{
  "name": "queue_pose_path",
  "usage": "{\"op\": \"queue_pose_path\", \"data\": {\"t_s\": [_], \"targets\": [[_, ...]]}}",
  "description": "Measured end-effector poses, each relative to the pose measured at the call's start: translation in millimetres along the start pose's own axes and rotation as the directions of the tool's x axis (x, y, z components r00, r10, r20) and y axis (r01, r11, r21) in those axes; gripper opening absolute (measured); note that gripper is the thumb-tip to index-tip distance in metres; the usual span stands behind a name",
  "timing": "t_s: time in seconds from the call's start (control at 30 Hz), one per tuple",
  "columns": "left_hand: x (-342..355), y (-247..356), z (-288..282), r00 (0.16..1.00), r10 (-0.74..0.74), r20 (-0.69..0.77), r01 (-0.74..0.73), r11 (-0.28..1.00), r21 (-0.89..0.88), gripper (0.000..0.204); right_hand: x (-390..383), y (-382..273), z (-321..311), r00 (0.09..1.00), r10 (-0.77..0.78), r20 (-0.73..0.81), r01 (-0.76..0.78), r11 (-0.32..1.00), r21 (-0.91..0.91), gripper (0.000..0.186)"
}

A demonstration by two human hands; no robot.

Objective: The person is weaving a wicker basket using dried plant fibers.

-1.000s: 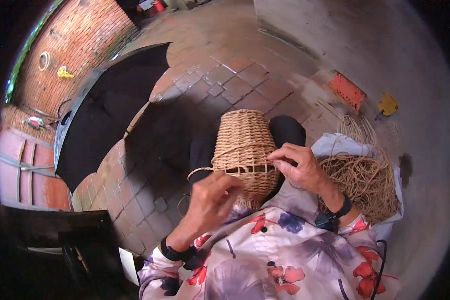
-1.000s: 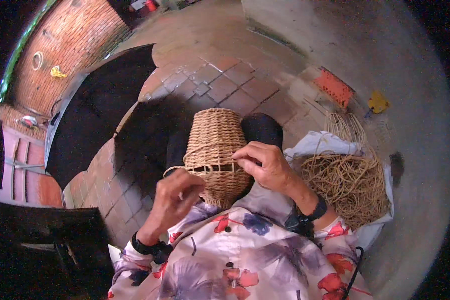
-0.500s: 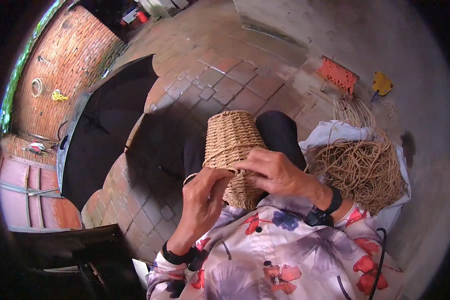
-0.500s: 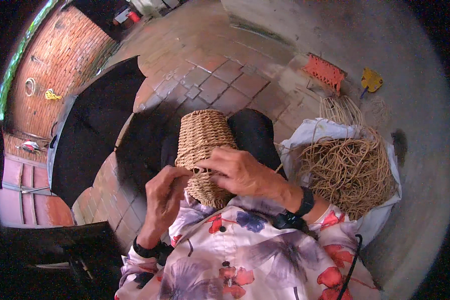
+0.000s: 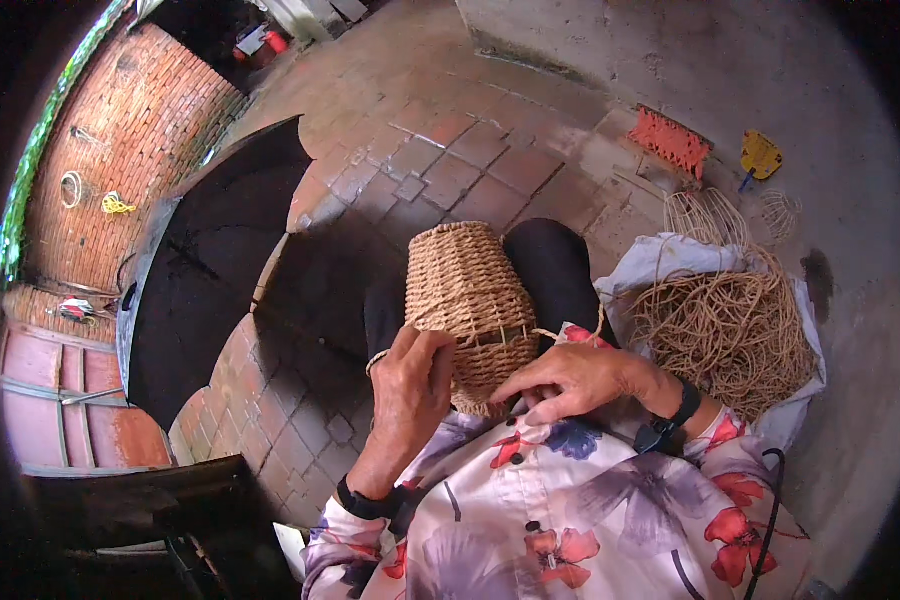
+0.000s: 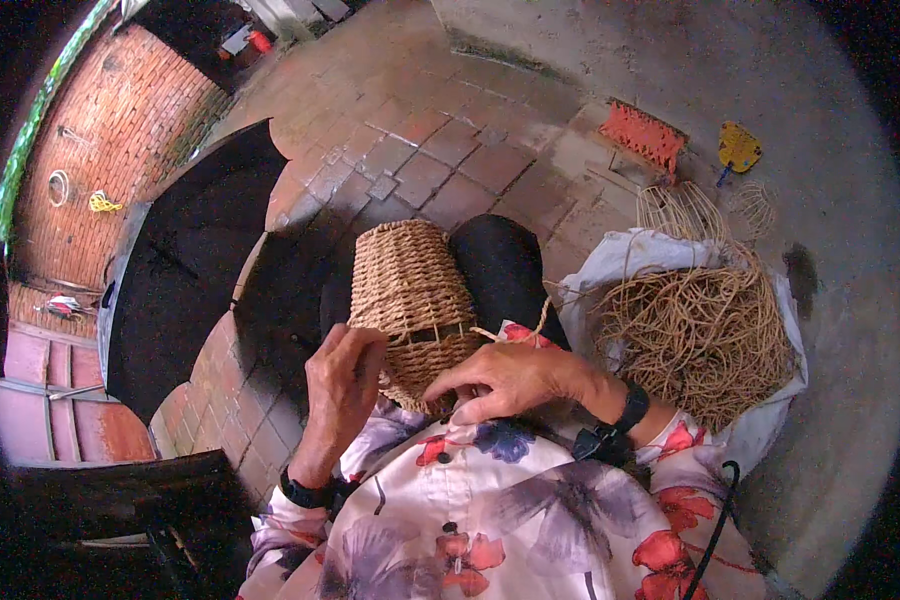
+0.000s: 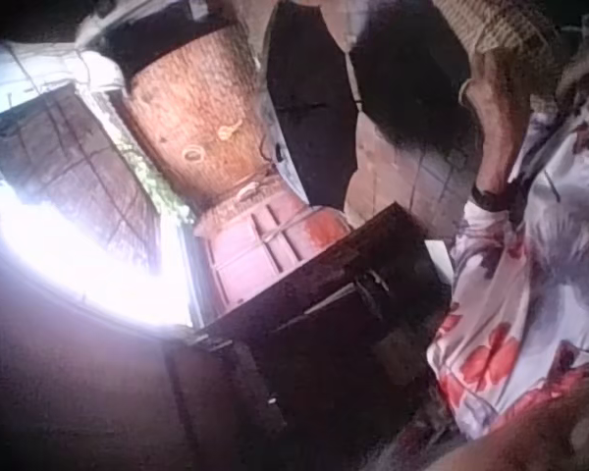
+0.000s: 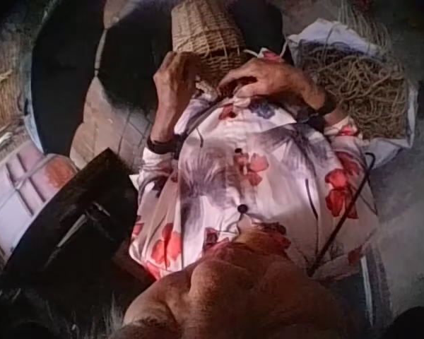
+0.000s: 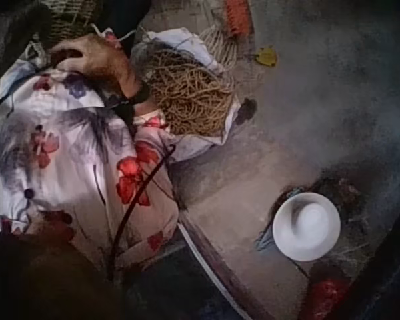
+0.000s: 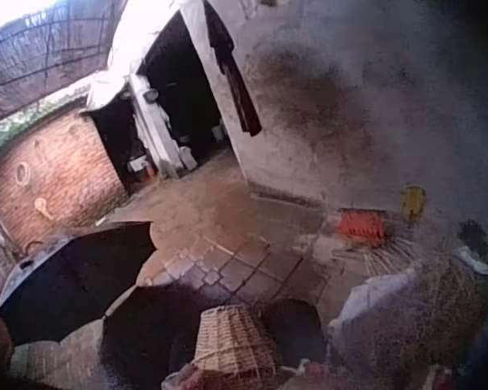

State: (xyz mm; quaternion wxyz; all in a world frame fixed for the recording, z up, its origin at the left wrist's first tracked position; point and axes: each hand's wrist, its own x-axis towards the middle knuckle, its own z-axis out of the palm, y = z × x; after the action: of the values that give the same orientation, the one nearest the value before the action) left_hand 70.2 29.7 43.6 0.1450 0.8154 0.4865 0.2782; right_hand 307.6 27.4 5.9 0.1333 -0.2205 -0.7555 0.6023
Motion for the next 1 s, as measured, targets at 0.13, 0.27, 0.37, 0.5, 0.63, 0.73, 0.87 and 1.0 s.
{"op": "queue_pose_path", "data": {"t_s": [0.13, 0.27, 0.37, 0.5, 0.63, 0.73, 0.87, 1.0], "targets": [[1, 4, 2, 0.999, -0.005, 0.054, 0.0, 0.995, 0.096, 0.009, -9, 6, -8, 0.997, -0.028, -0.069, 0.031, 0.998, 0.046, 0.045], [4, 7, 5, 0.999, 0.031, 0.035, -0.036, 0.99, 0.137, 0.009, -16, 15, -14, 0.974, -0.113, -0.195, 0.147, 0.975, 0.169, 0.042], [7, 9, 9, 0.995, 0.096, 0.035, -0.101, 0.976, 0.192, 0.007, -16, 11, -16, 0.958, -0.125, -0.259, 0.189, 0.952, 0.241, 0.04], [5, 9, 13, 0.996, 0.084, 0.043, -0.09, 0.985, 0.15, 0.007, -16, 6, -15, 0.912, -0.083, -0.401, 0.171, 0.967, 0.19, 0.031], [-2, 11, 13, 0.998, -0.031, 0.056, 0.032, 0.999, -0.026, 0.014, -2, 6, -13, 0.808, -0.136, -0.574, 0.108, 0.991, -0.083, 0.018], [1, 22, 2, 0.968, -0.138, 0.209, 0.169, 0.976, -0.137, 0.029, 12, 13, -10, 0.752, -0.293, -0.59, 0.171, 0.952, -0.254, 0.015], [0, 23, -2, 0.772, -0.357, 0.525, 0.629, 0.544, -0.555, 0.045, 29, 15, -5, 0.734, -0.34, -0.588, 0.208, 0.937, -0.282, 0.015], [-4, 18, 0, 0.735, -0.403, 0.545, 0.669, 0.296, -0.682, 0.053, 38, 10, -1, 0.723, -0.445, -0.529, 0.099, 0.824, -0.558, 0.014]]}}
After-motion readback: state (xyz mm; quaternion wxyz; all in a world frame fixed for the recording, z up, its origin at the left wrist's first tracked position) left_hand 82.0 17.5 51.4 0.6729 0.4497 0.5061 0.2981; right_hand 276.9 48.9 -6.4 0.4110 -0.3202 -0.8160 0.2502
